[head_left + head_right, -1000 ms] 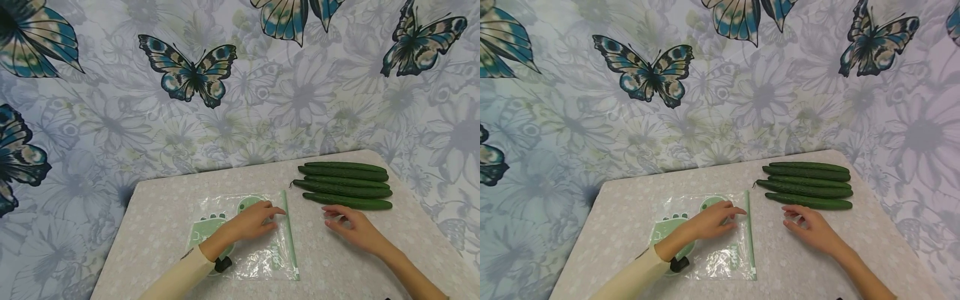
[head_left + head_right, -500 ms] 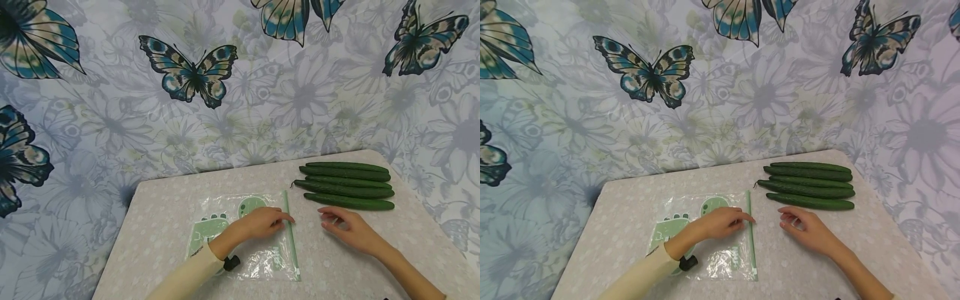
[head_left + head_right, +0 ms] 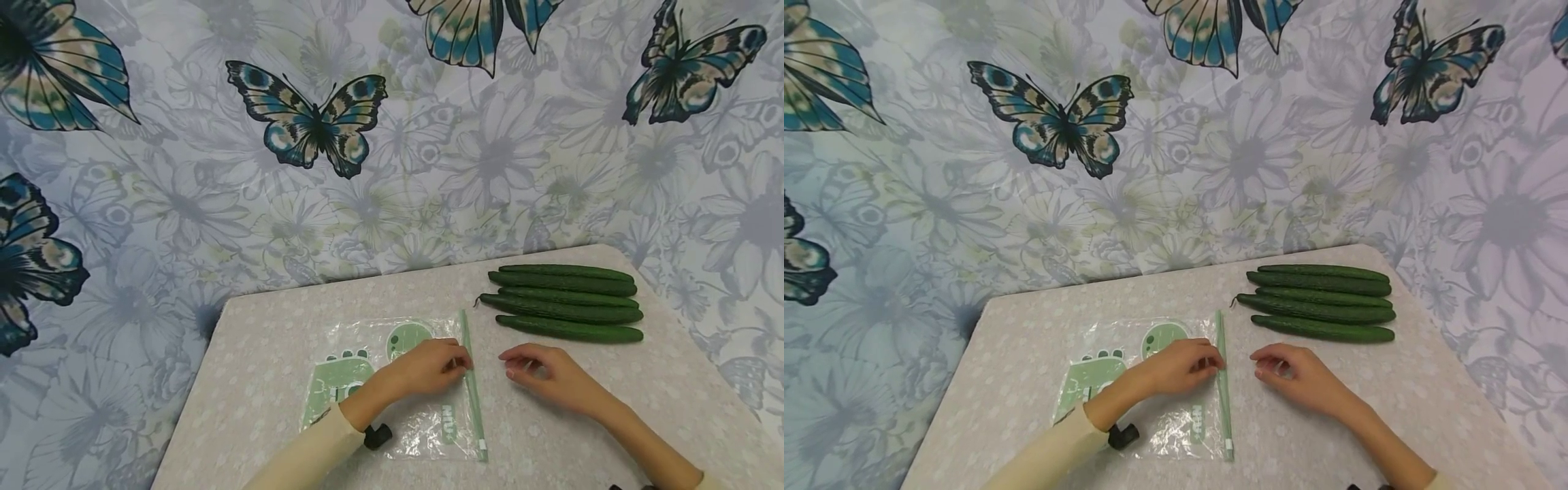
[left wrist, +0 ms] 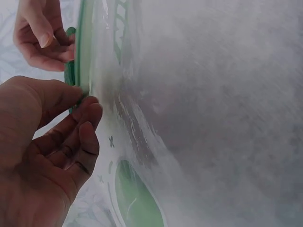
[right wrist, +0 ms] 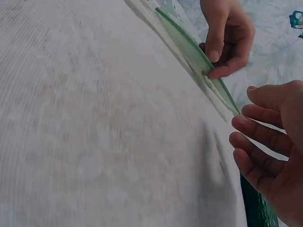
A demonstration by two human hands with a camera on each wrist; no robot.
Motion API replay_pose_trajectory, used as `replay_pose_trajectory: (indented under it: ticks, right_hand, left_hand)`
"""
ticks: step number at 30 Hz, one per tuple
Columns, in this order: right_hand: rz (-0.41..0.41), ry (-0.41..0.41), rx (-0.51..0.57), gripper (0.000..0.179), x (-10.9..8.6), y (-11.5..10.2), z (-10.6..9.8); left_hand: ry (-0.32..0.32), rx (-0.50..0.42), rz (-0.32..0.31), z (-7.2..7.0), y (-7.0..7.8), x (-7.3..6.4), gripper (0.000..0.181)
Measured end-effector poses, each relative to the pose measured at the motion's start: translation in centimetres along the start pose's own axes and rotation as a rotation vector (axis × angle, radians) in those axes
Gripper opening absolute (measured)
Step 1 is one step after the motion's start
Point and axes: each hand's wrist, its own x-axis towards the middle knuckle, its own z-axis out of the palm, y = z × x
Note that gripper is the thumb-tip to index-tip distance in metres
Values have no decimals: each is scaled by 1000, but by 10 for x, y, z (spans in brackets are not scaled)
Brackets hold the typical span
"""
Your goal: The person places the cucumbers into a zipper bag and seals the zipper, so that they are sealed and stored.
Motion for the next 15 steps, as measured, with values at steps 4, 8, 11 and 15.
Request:
replay_pose_trajectory:
  ticks: [4, 8, 11, 15]
  right_hand:
    - [48, -63, 19, 27, 10, -3, 12]
    - [67, -101, 33, 31, 21, -6, 26]
    - [69, -99, 55, 35, 28, -8, 35]
    - [89, -89, 102, 39, 35, -10, 46]
  left_hand:
    - [11, -30, -17, -2, -2, -4, 19]
    - [38, -63, -27, -4, -3, -9, 14]
    - [58, -87, -39, -7, -5, -12, 11]
    - [70, -132, -54, -11, -6, -16, 14]
